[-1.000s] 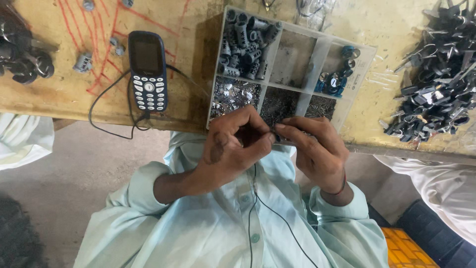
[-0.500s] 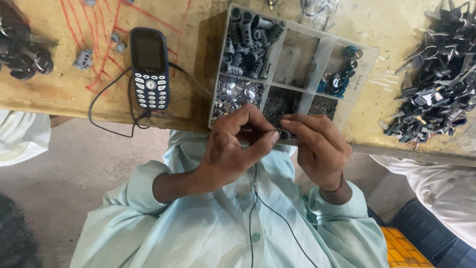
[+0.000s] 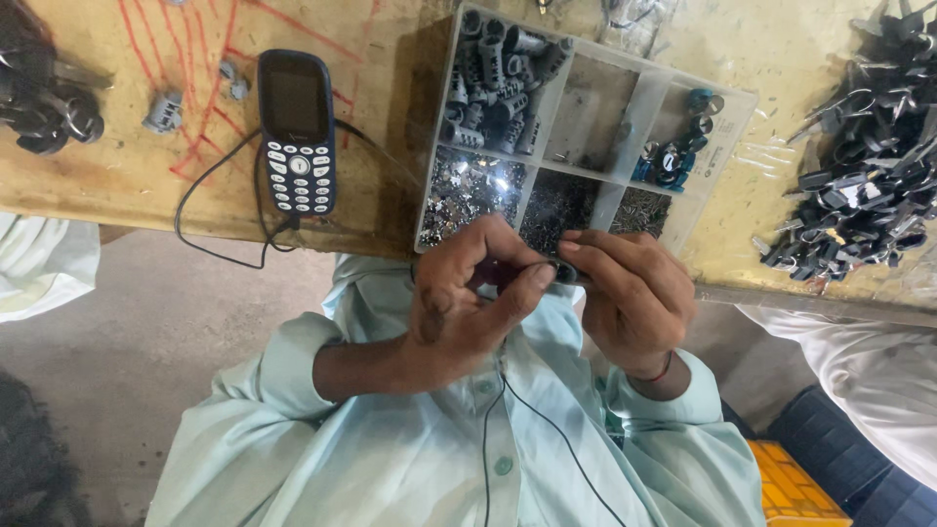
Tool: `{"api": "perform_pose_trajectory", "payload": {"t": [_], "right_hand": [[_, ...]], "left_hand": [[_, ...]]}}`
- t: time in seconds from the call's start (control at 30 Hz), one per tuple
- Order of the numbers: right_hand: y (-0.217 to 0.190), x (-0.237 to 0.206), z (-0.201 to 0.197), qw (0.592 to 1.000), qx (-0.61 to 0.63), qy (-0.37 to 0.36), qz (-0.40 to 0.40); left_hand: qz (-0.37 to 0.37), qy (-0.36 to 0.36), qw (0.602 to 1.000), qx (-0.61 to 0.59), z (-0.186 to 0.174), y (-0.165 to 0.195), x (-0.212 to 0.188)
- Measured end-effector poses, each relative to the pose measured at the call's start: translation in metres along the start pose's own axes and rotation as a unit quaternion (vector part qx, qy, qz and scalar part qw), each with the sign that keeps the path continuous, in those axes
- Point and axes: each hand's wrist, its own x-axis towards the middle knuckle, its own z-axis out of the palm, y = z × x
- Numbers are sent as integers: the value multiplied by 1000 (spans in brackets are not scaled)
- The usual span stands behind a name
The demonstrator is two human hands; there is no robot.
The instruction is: The person sits at a workbench and assembles small hardware components by hand. They pick parts from a compartment tray, fit pieces together in their hands, and place finished assemblies onto a pile on the bench.
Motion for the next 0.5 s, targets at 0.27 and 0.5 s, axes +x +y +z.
{"api": "perform_pose_trajectory", "payload": {"t": [0.27, 0.5], "right_hand": [[-2, 0, 1, 999, -24, 6, -27], [-6, -10, -9, 993, -105, -45, 29]], "left_hand": [[10, -26, 996, 87, -6, 18, 8], [18, -40, 997, 56, -8, 14, 9]]}}
